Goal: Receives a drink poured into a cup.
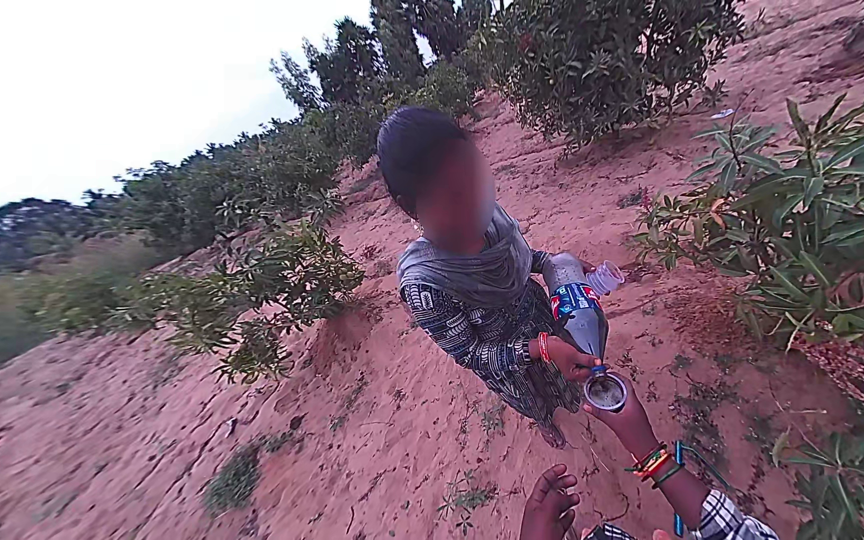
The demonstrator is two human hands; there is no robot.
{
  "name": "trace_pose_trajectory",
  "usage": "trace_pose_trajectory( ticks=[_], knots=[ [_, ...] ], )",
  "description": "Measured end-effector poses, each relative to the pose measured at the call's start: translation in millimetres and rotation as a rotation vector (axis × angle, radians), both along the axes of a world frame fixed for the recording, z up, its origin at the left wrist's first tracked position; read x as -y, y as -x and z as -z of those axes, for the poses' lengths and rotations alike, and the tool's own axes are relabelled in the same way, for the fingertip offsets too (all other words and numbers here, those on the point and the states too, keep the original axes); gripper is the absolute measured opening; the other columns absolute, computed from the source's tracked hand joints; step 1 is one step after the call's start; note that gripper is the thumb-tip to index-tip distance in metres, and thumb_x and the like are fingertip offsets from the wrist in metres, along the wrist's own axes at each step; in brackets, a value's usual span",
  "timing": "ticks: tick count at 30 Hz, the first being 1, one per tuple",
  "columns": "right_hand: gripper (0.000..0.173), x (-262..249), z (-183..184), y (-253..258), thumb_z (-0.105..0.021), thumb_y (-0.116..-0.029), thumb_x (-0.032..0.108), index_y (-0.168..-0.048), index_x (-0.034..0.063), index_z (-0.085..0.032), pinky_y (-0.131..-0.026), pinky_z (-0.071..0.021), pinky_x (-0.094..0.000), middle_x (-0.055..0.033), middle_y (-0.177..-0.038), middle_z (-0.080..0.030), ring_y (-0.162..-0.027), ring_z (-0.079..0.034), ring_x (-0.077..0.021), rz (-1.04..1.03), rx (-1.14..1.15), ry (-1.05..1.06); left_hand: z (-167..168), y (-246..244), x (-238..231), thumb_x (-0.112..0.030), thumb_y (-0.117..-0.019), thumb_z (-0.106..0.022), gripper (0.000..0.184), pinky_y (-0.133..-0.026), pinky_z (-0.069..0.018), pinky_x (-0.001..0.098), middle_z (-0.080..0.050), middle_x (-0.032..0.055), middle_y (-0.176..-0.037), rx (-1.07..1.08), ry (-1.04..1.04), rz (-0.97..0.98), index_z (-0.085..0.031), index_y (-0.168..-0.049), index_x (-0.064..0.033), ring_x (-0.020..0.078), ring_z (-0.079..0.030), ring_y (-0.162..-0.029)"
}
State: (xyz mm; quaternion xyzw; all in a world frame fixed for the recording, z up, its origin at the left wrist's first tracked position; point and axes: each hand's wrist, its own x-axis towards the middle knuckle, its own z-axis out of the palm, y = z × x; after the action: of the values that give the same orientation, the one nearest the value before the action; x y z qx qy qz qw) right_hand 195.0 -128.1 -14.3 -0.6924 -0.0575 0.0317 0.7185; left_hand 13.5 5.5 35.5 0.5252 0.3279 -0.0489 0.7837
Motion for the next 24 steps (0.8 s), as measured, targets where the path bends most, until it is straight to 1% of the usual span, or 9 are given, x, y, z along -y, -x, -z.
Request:
trace_pose_trajectory(
  ticks=[3,7,11,15,19,22,24],
  knots=[
    [0.100,-0.8,-3.6,0.0,-0.092,-0.0608,0.029,-0.143,-0.0014,-0.044,-0.101,-0.0513,-0.0308,-0.0159,-0.132,-0.061,-0.118,-0.062,-0.0143,-0.003,-0.009,-0.011,3.7,1.7,-2.5,-0.003,-0.1003,-0.036,0.041,-0.085,-0.0545,0.0346,-0.064,0.0089,-0.121,0.002,0.009,0.006,-0.046,-0.140,-0.0025,0.0164,-0.066,-0.096],
    [0.099,-2.2,-5.0,-0.3,-0.091,-0.0604,0.029,-0.142,-0.0016,-0.045,-0.100,-0.0514,-0.0291,-0.0144,-0.131,-0.062,-0.117,-0.062,-0.0124,0.012,0.008,-0.022,2.8,1.6,-2.9,-0.003,-0.1007,-0.037,0.040,-0.085,-0.0546,0.0344,-0.065,0.0085,-0.121,-0.015,0.011,0.007,-0.046,-0.140,-0.0029,0.0159,-0.066,-0.095],
    [0.101,-1.3,-6.1,-0.8,-0.091,-0.0595,0.033,-0.143,-0.0015,-0.044,-0.100,-0.0511,-0.0271,-0.0140,-0.132,-0.061,-0.117,-0.061,-0.0108,0.005,0.014,-0.027,5.4,2.7,-4.6,-0.004,-0.1002,-0.038,0.042,-0.088,-0.0537,0.0362,-0.063,0.0100,-0.125,-0.016,0.003,0.021,-0.046,-0.141,-0.0032,0.0174,-0.065,-0.099],
    [0.100,-0.9,-10.4,-1.0,-0.091,-0.0605,0.027,-0.143,-0.0020,-0.043,-0.101,-0.0509,-0.0272,-0.0149,-0.132,-0.061,-0.118,-0.061,-0.0117,-0.005,0.015,-0.048,6.9,3.8,-6.8,-0.003,-0.1000,-0.037,0.043,-0.088,-0.0533,0.0374,-0.062,0.0106,-0.126,-0.024,-0.011,0.026,-0.044,-0.143,-0.0028,0.0181,-0.065,-0.100],
    [0.099,-0.7,-11.3,-2.0,-0.091,-0.0606,0.028,-0.142,-0.0024,-0.044,-0.100,-0.0511,-0.0277,-0.0152,-0.131,-0.061,-0.117,-0.061,-0.0119,-0.003,0.040,-0.057,4.5,4.0,-6.1,-0.002,-0.0995,-0.038,0.044,-0.088,-0.0532,0.0365,-0.062,0.0110,-0.127,-0.023,-0.025,0.032,-0.043,-0.143,-0.0019,0.0173,-0.065,-0.100],
    [0.099,-1.6,-14.2,-3.1,-0.091,-0.0601,0.030,-0.141,-0.0027,-0.044,-0.101,-0.0505,-0.0255,-0.0145,-0.131,-0.061,-0.117,-0.061,-0.0100,-0.010,0.068,-0.073,-0.8,4.6,-4.4,-0.003,-0.1008,-0.037,0.045,-0.089,-0.0519,0.0369,-0.060,0.0132,-0.130,-0.023,-0.034,0.047,-0.042,-0.145,-0.0008,0.0181,-0.063,-0.102],
    [0.100,-0.5,-18.3,-3.0,-0.091,-0.0604,0.030,-0.142,-0.0032,-0.043,-0.102,-0.0488,-0.0245,-0.0153,-0.134,-0.059,-0.120,-0.059,-0.0102,-0.029,0.070,-0.078,-1.7,4.9,-3.4,-0.003,-0.1011,-0.036,0.045,-0.089,-0.0519,0.0369,-0.060,0.0134,-0.130,-0.022,-0.041,0.051,-0.041,-0.145,-0.0004,0.0180,-0.063,-0.102]
  ],
)
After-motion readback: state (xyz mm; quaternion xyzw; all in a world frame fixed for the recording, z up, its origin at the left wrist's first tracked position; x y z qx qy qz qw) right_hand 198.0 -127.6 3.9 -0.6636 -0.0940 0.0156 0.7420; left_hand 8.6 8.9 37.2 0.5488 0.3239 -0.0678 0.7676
